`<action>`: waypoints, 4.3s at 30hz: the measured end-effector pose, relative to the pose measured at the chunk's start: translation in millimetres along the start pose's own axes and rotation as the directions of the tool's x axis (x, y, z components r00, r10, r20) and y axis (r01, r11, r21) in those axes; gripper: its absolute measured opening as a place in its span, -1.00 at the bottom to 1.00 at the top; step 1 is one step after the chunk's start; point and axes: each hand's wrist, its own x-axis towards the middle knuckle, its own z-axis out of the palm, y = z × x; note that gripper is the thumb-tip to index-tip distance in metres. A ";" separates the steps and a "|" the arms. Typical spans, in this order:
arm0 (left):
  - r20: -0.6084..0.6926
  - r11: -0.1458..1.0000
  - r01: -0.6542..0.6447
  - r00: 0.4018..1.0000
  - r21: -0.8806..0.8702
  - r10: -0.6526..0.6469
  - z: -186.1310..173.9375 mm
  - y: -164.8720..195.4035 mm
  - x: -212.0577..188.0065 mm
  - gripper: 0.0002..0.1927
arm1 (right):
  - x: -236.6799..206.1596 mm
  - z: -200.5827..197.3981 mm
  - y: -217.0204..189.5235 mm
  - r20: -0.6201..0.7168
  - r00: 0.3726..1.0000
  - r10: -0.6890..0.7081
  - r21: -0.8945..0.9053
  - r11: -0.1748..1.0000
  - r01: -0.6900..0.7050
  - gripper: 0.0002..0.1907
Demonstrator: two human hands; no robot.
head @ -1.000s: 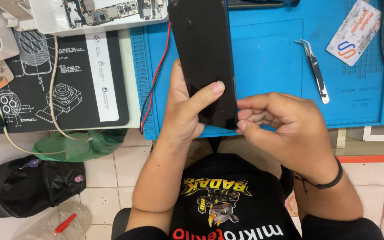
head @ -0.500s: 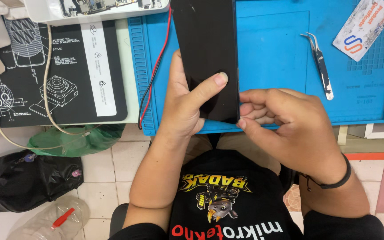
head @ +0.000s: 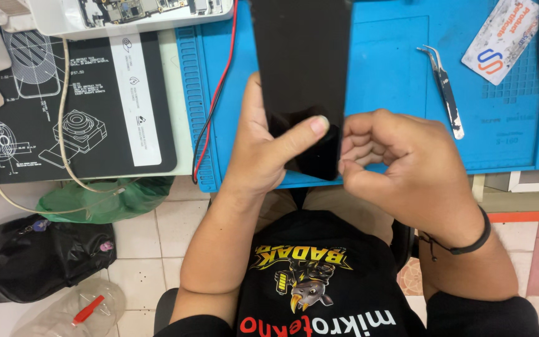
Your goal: The person disassembles a smartphone on a blue repair mat. They pry open the phone, separate the back cover and frame, lift out the internal board with the attached battery, and use a pointed tool to pry small components from the midframe.
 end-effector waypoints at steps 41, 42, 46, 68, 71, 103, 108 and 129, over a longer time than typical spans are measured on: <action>0.184 0.980 0.017 0.981 0.197 -0.054 -2.1 6.1 -2.0 -0.35 | 8.3 -25.8 -14.4 -0.020 0.996 -0.084 0.117 0.989 0.085 -0.64; 0.193 0.979 0.018 0.979 0.202 -0.058 -2.4 6.8 -2.7 -0.37 | 8.9 -28.5 -15.0 -0.001 0.998 -0.062 0.119 0.991 0.062 -0.65; 0.228 0.975 0.014 0.972 0.221 -0.065 -2.6 7.4 -2.6 -0.41 | 11.5 -35.6 -13.8 0.017 0.999 0.052 0.152 0.987 -0.054 -0.74; 0.170 0.981 0.191 0.966 0.040 -0.195 6.2 12.2 2.0 -0.31 | 35.7 -32.6 -36.2 -0.085 0.994 0.072 0.072 0.995 -0.066 -0.76; 0.209 0.983 0.163 0.962 0.085 -0.178 4.0 13.9 3.2 -0.31 | 36.9 -34.8 -45.1 -0.085 0.996 0.023 0.281 0.960 0.002 -0.42; 0.408 0.433 -0.505 0.862 0.747 0.301 31.2 68.1 15.9 0.00 | -3.9 -22.9 -34.8 -0.192 0.829 -0.525 -0.580 0.742 0.336 -0.69; 0.458 0.365 -0.539 0.840 0.759 0.290 28.9 68.1 15.9 -0.05 | -5.8 -29.1 -39.2 -0.170 0.866 -0.471 -0.583 0.756 0.297 -0.74; 0.617 0.208 -0.616 0.784 0.760 0.063 36.1 74.3 26.5 0.07 | 11.9 -82.4 -52.6 0.295 0.953 -0.077 -0.127 0.985 0.119 -0.24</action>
